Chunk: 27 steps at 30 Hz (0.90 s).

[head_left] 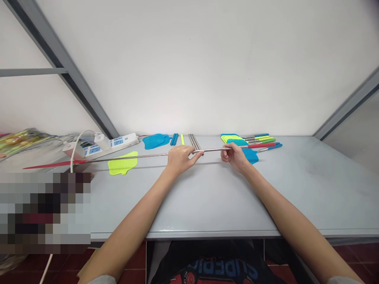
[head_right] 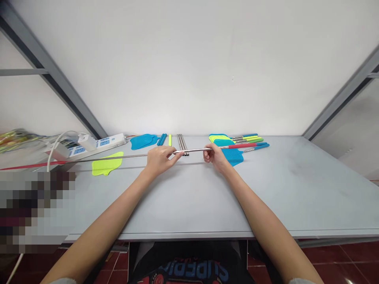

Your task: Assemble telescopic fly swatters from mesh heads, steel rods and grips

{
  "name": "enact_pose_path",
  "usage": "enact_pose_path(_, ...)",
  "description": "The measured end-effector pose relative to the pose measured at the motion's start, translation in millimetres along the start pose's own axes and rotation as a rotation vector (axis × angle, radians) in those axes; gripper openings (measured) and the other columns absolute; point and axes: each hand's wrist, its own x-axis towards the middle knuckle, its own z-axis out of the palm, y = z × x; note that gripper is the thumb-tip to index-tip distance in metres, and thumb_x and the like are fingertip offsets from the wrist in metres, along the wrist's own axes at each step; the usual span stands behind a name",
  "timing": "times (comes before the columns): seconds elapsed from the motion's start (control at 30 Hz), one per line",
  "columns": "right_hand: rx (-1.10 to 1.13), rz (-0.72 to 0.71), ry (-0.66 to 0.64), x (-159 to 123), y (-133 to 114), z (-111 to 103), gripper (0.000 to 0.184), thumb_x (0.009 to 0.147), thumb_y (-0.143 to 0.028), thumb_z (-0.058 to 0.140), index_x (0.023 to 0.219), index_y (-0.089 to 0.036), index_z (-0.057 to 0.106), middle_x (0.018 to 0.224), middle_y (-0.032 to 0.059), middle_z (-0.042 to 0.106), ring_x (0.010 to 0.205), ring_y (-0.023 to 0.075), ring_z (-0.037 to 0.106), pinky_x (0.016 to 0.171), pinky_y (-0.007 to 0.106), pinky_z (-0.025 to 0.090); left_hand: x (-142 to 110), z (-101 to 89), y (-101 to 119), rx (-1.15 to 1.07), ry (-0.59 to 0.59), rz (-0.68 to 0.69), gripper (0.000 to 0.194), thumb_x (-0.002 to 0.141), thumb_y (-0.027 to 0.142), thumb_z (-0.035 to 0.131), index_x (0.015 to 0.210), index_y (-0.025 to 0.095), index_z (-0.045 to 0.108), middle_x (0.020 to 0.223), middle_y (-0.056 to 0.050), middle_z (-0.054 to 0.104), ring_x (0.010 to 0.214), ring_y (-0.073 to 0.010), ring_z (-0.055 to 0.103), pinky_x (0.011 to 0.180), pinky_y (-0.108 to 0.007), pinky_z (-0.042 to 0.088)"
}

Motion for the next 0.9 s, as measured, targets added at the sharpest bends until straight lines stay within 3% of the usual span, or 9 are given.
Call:
enact_pose_path(0.53, 0.034, -0.052, 0.079, -0.4, 1.4, 2.7, 0.032, 0.07, -0.029, 0.041, 0.039, -0.018, 0.037, 0.038, -0.0034, 0.031, 0.035, 0.0083, 0.032, 0.038, 0.022, 0.027, 0.1, 4.5, 0.8, -0.007, -0.035, 0.052, 0.039, 0.084, 0.046, 0.036, 0.066, 0.02, 0.059, 0.058, -0.002, 0.058, 0.058, -0.0141, 0.051, 0.051, -0.026, 0.025)
enact_pose_path(0.77, 0.064, -0.057, 0.121, 0.8, 4.9, 5.6, 0.036, 0.07, -0.03, 0.042, 0.039, -0.02, 0.028, 0.036, -0.0063, 0.02, 0.032, 0.0074, 0.028, 0.036, 0.022, 0.025, -1.7, 8.7, 7.6, -0.01, -0.045, 0.124, 0.024, 0.088, 0.03, 0.034, 0.094, 0.025, 0.057, 0.07, -0.001, 0.06, 0.066, -0.0139, 0.052, 0.058, -0.025, 0.029)
enact_pose_path(0.9, 0.09, -0.108, 0.222, 1.5, 9.0, 10.8, 0.038, 0.069, -0.032, 0.043, 0.04, -0.02, 0.022, 0.037, -0.0079, 0.016, 0.031, 0.0056, 0.02, 0.033, 0.02, 0.02, -3.5, 9.4, 11.7, 0.0, -0.043, 0.129, 0.024, 0.088, 0.029, 0.033, 0.095, 0.024, 0.056, 0.073, -0.002, 0.059, 0.069, -0.0147, 0.052, 0.059, -0.026, 0.029)
